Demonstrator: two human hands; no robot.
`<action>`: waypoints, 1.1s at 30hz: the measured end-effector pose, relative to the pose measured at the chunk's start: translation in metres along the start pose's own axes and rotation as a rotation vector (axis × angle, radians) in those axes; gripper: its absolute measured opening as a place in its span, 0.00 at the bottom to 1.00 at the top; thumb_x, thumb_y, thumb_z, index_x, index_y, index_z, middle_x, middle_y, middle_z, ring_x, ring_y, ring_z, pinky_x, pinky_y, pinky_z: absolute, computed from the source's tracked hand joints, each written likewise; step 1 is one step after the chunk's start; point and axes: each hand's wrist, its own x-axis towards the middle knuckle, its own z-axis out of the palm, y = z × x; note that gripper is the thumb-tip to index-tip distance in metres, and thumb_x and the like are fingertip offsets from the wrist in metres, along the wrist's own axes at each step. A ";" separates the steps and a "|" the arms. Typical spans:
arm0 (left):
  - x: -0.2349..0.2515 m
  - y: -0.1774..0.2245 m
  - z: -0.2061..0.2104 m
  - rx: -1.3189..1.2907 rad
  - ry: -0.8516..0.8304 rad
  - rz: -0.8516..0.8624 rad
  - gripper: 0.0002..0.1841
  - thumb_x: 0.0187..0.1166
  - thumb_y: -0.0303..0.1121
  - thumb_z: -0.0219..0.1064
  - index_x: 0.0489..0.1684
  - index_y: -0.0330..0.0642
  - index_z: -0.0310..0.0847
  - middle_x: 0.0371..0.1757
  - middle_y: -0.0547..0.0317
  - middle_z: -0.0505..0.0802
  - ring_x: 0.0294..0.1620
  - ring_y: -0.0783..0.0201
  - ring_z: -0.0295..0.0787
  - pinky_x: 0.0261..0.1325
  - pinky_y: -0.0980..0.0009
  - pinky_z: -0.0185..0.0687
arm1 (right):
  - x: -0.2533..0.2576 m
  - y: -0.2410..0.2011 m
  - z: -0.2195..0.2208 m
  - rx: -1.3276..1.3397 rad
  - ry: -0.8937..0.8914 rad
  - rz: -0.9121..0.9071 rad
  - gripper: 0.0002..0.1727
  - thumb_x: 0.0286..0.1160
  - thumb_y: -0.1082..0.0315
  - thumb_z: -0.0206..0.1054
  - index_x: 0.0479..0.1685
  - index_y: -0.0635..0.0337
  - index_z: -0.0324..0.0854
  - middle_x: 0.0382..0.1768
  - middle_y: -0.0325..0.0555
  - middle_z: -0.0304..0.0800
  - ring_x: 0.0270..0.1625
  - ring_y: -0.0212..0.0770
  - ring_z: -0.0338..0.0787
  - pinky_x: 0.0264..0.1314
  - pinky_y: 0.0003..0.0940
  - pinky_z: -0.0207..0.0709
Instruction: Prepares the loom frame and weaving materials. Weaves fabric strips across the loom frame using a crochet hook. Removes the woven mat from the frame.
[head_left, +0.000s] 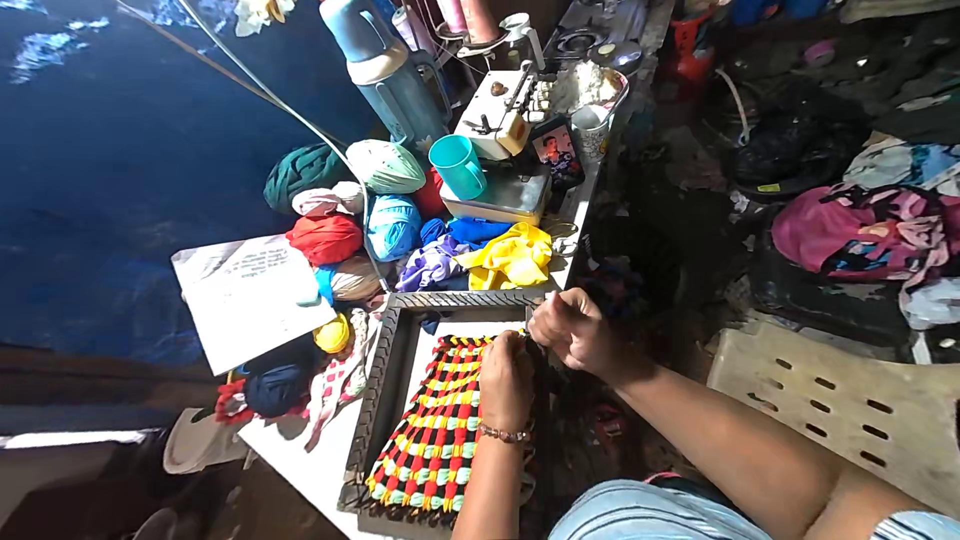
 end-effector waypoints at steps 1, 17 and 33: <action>-0.001 -0.003 0.000 -0.024 -0.017 -0.006 0.11 0.65 0.21 0.72 0.45 0.27 0.88 0.41 0.44 0.96 0.44 0.47 0.95 0.53 0.53 0.90 | 0.000 0.002 -0.003 0.014 0.042 -0.005 0.30 0.85 0.51 0.60 0.04 0.41 0.66 0.08 0.19 0.59 0.13 0.18 0.63 0.20 0.18 0.57; 0.026 -0.031 -0.032 -0.255 -0.374 0.034 0.10 0.77 0.24 0.67 0.48 0.36 0.95 0.46 0.48 0.98 0.50 0.57 0.97 0.61 0.61 0.89 | 0.019 0.007 -0.012 0.181 0.212 -0.022 0.33 0.88 0.47 0.57 0.03 0.43 0.65 0.05 0.24 0.58 0.08 0.21 0.60 0.14 0.17 0.55; 0.031 -0.038 -0.025 -0.059 -0.275 0.352 0.09 0.72 0.27 0.65 0.34 0.34 0.92 0.33 0.48 0.97 0.36 0.53 0.98 0.45 0.60 0.93 | 0.018 0.002 -0.024 0.199 0.169 0.064 0.33 0.87 0.46 0.55 0.03 0.41 0.66 0.05 0.23 0.60 0.09 0.21 0.63 0.16 0.17 0.60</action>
